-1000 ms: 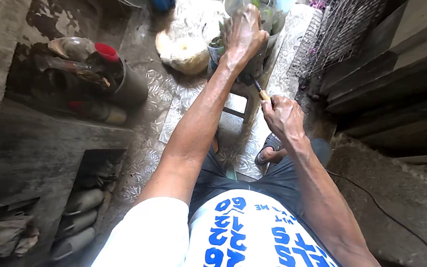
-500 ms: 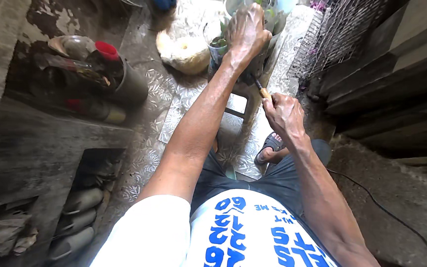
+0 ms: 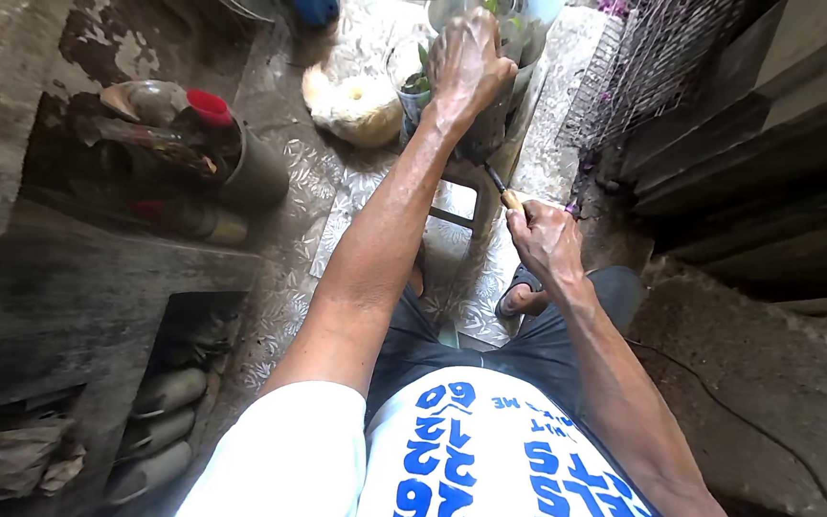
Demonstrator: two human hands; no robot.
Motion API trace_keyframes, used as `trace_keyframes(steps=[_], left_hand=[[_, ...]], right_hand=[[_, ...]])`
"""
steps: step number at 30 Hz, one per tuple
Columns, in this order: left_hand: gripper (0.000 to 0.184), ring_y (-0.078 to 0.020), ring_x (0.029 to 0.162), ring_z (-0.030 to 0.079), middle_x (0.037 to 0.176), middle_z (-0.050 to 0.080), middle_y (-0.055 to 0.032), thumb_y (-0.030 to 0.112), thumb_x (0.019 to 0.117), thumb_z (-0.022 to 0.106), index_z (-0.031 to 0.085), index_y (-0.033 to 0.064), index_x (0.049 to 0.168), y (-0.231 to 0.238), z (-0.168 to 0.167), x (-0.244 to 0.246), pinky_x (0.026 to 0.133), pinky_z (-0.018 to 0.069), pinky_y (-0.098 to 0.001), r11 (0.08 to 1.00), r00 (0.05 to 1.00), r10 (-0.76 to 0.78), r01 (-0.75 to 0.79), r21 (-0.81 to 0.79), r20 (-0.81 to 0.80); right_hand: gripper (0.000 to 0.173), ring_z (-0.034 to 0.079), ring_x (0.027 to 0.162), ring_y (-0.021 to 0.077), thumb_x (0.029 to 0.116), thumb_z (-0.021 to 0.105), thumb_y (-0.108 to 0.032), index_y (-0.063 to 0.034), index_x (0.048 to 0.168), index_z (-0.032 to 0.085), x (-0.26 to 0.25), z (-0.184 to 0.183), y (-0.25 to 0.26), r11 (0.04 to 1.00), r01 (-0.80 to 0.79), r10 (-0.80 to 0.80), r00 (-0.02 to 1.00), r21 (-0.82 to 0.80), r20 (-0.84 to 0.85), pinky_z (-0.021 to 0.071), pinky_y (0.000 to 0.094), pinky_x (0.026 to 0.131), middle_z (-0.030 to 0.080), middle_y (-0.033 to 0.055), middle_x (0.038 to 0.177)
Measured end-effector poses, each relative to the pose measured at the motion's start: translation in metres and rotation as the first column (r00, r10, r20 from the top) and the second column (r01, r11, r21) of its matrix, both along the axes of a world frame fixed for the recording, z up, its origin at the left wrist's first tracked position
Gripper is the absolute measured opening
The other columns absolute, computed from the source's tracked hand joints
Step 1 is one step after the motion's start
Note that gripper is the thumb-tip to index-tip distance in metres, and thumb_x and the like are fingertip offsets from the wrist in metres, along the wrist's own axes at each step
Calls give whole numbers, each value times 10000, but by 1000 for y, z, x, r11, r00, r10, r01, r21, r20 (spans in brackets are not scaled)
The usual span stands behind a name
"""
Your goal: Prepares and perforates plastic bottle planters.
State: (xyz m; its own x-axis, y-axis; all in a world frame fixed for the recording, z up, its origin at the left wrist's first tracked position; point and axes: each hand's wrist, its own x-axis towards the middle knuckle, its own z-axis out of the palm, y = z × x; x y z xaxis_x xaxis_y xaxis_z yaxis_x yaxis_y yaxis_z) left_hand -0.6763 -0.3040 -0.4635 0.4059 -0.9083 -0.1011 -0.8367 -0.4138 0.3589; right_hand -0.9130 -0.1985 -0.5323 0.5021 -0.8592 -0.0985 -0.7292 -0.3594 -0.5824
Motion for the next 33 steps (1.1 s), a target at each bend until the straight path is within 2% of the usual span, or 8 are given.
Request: trace_keyframes(steps=[8, 12, 18, 19, 21, 22, 33], left_hand=[[406, -304, 1216, 632, 1228, 698, -123, 458, 921, 668, 724, 112, 1126, 0, 1, 0, 1021, 484, -548, 1000, 1000, 1, -1, 1, -15], [386, -303, 1197, 639, 1198, 703, -131, 440, 924, 669, 724, 96, 1090, 0, 2, 0, 1018, 486, -538, 1000, 1000, -13, 13, -7, -15], [394, -298, 1218, 630, 1227, 696, -127, 435, 924, 674, 722, 99, 1122, 1, 3, 0, 1031, 482, -529, 1000, 1000, -14, 14, 8, -26], [397, -295, 1224, 627, 1233, 693, -125, 435, 925, 672, 720, 99, 1131, 1, 3, 0, 1035, 480, -528, 1000, 999, -14, 14, 10, -29], [398, -287, 1228, 624, 1238, 691, -118, 436, 924, 669, 719, 106, 1140, 0, 2, 1, 1039, 477, -526, 1000, 1000, -9, 9, 11, -29], [394, -290, 1226, 625, 1232, 694, -118, 433, 921, 673, 720, 106, 1136, 0, 2, 1, 1041, 476, -529, 1000, 999, -8, 8, 5, -32], [394, -301, 1207, 635, 1200, 704, -128, 439, 918, 670, 722, 99, 1112, 1, 2, 3, 1028, 480, -535, 1000, 1000, -18, 18, 2, -18]], right_hand=[[459, 604, 601, 362, 1076, 411, -426, -64, 902, 633, 1, -3, 0, 1000, 2, -2, 1000, -1, 9, 430, 549, 495, 580, 154, 683], [488, 598, 589, 358, 1079, 396, -443, -65, 863, 617, 1, -2, -2, 1000, -6, 6, 1000, -3, 2, 423, 540, 485, 567, 151, 667], [489, 619, 636, 384, 1080, 392, -436, -63, 833, 591, 7, 7, -7, 1000, -21, 21, 997, 3, -68, 436, 558, 506, 576, 168, 686], [475, 637, 677, 388, 1073, 397, -425, -62, 841, 598, 11, 8, -11, 1000, -18, 19, 994, 13, -108, 447, 565, 537, 597, 173, 712], [462, 685, 839, 395, 1056, 411, -426, -58, 910, 649, 22, 12, -20, 998, 9, 5, 977, 67, -214, 482, 597, 669, 669, 184, 827], [459, 690, 865, 395, 1054, 414, -426, -58, 919, 654, 25, 14, -22, 997, 13, 4, 971, 72, -237, 486, 600, 686, 679, 186, 848], [453, 683, 824, 394, 1048, 432, -430, -63, 903, 653, 19, 24, -20, 999, 7, 4, 977, 51, -214, 478, 597, 655, 667, 178, 814]])
